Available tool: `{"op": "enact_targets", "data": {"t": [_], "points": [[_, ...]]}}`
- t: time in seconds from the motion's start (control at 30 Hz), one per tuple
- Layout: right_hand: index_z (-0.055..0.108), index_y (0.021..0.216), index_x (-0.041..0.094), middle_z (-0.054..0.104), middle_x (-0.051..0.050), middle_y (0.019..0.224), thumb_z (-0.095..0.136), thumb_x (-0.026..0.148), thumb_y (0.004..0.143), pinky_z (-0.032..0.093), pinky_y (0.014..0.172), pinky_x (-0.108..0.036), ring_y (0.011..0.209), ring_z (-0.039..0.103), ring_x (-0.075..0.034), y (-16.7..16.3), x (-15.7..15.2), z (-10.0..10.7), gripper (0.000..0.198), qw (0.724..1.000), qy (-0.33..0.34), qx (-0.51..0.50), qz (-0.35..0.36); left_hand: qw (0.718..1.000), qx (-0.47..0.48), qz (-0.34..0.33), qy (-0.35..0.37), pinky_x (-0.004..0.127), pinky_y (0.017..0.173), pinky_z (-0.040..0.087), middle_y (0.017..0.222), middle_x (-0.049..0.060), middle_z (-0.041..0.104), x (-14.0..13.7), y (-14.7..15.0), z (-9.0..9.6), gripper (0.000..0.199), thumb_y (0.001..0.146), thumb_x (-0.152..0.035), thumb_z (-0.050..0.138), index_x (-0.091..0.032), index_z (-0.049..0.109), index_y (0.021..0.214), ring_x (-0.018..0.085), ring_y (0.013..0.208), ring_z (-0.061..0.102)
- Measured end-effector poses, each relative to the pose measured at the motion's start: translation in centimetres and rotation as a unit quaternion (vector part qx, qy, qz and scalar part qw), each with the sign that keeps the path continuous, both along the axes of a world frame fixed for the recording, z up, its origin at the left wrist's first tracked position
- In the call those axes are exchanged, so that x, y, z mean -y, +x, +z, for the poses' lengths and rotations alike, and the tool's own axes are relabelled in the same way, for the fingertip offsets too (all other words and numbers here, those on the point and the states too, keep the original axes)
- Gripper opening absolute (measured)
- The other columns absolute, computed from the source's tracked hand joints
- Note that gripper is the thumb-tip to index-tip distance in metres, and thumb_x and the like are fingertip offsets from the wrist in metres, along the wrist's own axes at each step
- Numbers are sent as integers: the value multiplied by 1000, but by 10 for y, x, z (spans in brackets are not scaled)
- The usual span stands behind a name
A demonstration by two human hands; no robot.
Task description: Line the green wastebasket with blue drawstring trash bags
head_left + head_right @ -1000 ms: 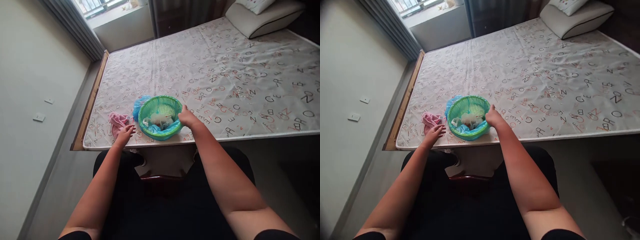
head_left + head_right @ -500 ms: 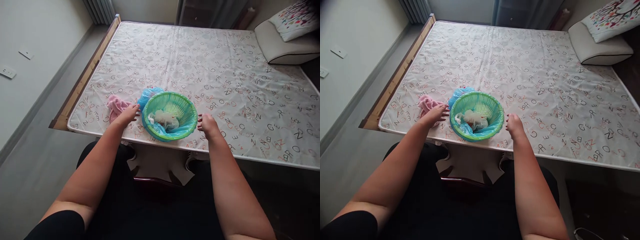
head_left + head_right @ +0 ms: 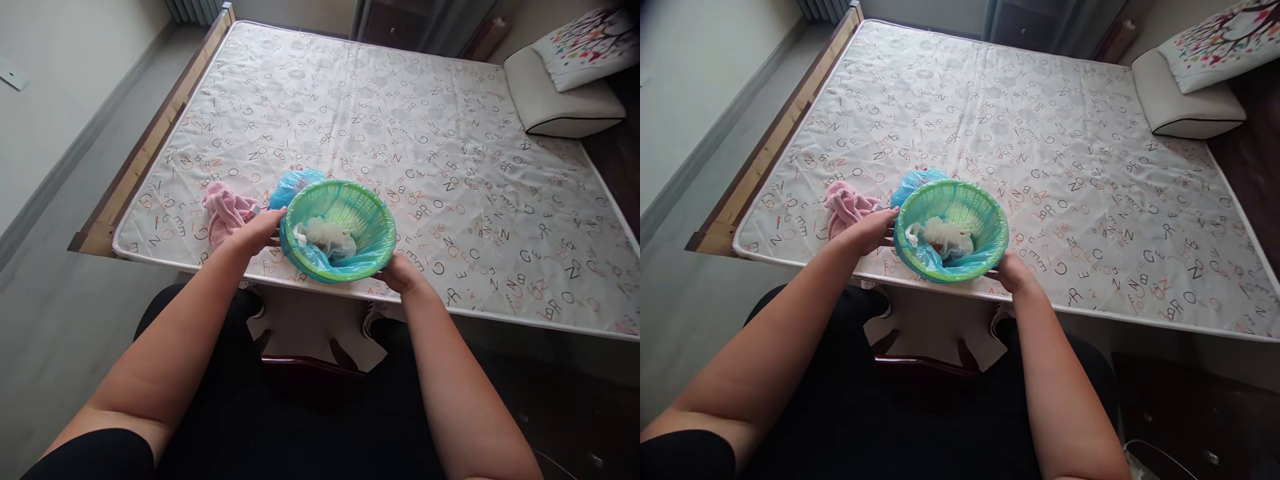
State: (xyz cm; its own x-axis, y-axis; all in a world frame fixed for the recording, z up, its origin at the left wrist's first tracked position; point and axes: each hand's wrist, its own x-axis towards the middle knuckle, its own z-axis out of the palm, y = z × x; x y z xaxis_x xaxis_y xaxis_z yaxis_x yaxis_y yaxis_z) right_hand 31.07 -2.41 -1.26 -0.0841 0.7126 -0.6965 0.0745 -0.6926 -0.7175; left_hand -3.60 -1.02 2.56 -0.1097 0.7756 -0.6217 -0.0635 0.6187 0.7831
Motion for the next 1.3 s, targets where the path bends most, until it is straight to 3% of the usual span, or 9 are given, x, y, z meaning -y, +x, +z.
{"op": "enact_targets", "data": {"t": [0.17,0.3,0.53,0.67,0.87,1.0,1.17,1.3], "points": [[70,98,25,79,-3,95,70,29,88,65,78,-38,80,73,-19,8,-12,15,10,998,29,29,-53,999,-13,52,5,32,64,64,87,8,74,-2,1,3,21,94,-37,74,-18,71,101,20,71,72],[66,95,23,73,1,80,74,25,87,65,69,-34,67,71,-16,19,-16,30,12,995,71,-23,-70,995,-26,83,48,27,63,61,86,6,73,-3,1,8,18,85,-21,78,-15,76,102,16,67,68],[67,96,21,75,-1,80,86,38,82,67,66,-32,66,74,-18,36,-20,53,29,988,106,-112,5,985,4,137,106,22,51,48,80,2,66,-4,3,7,28,80,-22,81,-17,75,107,12,59,59],[67,96,21,73,0,75,88,45,83,67,64,-31,64,72,-16,36,-20,55,34,985,110,-130,28,978,36,148,140,20,52,46,88,3,69,-5,4,7,27,80,-20,82,-17,74,107,11,63,60],[66,97,21,70,1,75,83,37,89,67,60,-30,63,70,-15,34,-23,52,24,987,102,-113,-47,966,106,181,148,15,52,47,89,3,70,-4,9,16,19,86,-14,79,-16,72,104,7,63,62],[65,96,21,69,2,75,80,34,92,63,57,-27,59,68,-13,31,-24,55,20,987,94,-112,-68,968,127,166,136,14,50,46,87,1,70,-1,10,23,25,85,-14,82,-17,70,107,6,59,60],[63,92,23,64,4,69,79,37,91,55,51,-22,53,62,-11,28,-25,56,22,988,97,-94,-77,969,131,163,130,15,56,53,89,1,71,1,11,28,30,82,-12,83,-18,69,108,7,65,65],[64,92,22,64,4,67,78,37,92,60,56,-26,56,64,-12,26,-26,52,21,984,117,-71,-112,969,123,158,142,22,65,60,93,2,73,2,9,26,35,79,-16,85,-20,67,109,11,72,70]]}}
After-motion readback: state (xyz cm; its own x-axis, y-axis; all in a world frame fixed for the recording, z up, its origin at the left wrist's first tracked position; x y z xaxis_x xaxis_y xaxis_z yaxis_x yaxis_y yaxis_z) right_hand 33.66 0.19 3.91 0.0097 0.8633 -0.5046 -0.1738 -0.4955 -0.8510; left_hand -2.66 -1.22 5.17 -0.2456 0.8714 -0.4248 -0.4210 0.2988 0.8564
